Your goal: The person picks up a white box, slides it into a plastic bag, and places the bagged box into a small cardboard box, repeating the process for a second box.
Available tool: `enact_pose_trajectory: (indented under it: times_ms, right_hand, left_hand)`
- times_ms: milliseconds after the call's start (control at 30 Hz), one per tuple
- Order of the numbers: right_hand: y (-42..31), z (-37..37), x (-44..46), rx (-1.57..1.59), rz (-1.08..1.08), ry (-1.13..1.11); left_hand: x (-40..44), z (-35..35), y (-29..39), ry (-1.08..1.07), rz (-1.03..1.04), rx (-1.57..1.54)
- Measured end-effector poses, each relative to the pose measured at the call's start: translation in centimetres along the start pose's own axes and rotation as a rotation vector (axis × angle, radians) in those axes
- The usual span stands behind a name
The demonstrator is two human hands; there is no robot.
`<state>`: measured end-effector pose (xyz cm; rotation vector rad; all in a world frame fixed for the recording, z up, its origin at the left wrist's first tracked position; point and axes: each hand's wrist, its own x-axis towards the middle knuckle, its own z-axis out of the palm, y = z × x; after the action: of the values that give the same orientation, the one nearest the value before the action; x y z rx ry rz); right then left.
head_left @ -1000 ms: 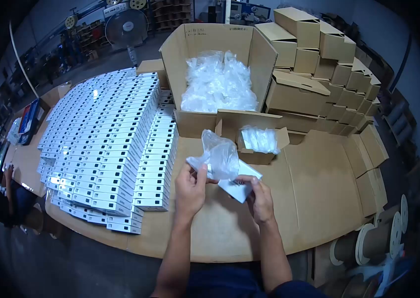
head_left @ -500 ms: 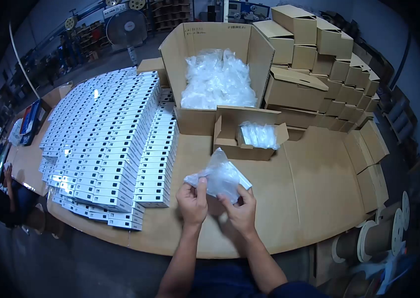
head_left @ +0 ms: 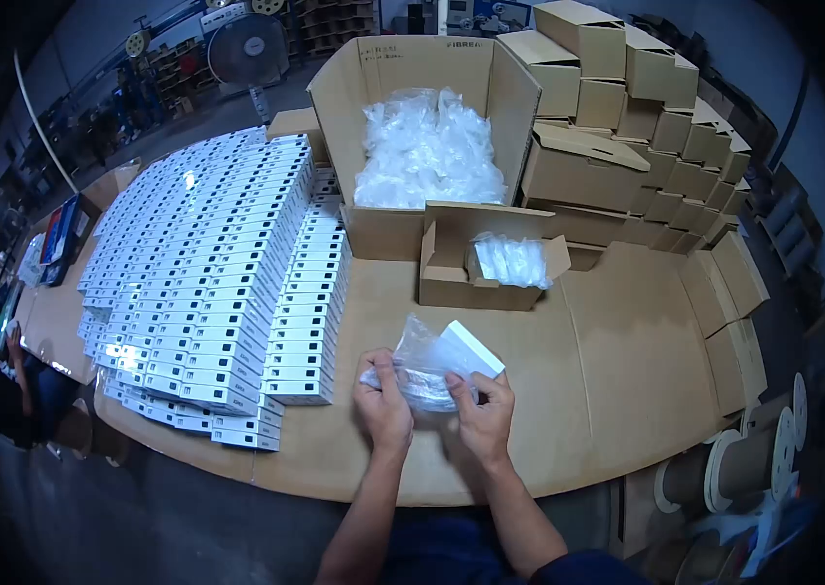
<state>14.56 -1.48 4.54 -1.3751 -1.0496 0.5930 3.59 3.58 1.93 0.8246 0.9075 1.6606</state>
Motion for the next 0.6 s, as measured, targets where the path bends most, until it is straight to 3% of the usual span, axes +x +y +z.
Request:
enact_pose_trajectory:
  times_ms: [133, 233, 333, 433, 533, 600]
  right_hand:
    - [-0.5, -0.8, 0.8, 0.000, -0.061, 0.057]
    - [-0.9, -1.6, 1.6, -0.014, -0.060, 0.082]
    - [-0.7, -2.7, 2.2, -0.101, -0.160, 0.038]
    - [0.1, -2.9, 2.0, -0.112, -0.214, -0.036]
    - [0.6, -2.1, 1.4, 0.463, 0.161, -0.185]
    - [0.7, -2.3, 0.9, 0.293, 0.168, -0.222]
  left_hand:
    - [0.3, -1.6, -1.8, -0.002, 0.054, 0.090]
    - [-1.0, -2.2, -0.2, -0.177, -0.130, 0.069]
    - [-1.6, -1.9, 0.2, -0.333, -0.048, 0.118]
    - [-1.5, -2.5, 1.0, -0.335, -0.125, 0.381]
    - [-1.6, -2.2, 0.7, -0.250, -0.141, 0.260]
    - [-1.8, -2.4, 0.3, -0.287, -0.126, 0.296]
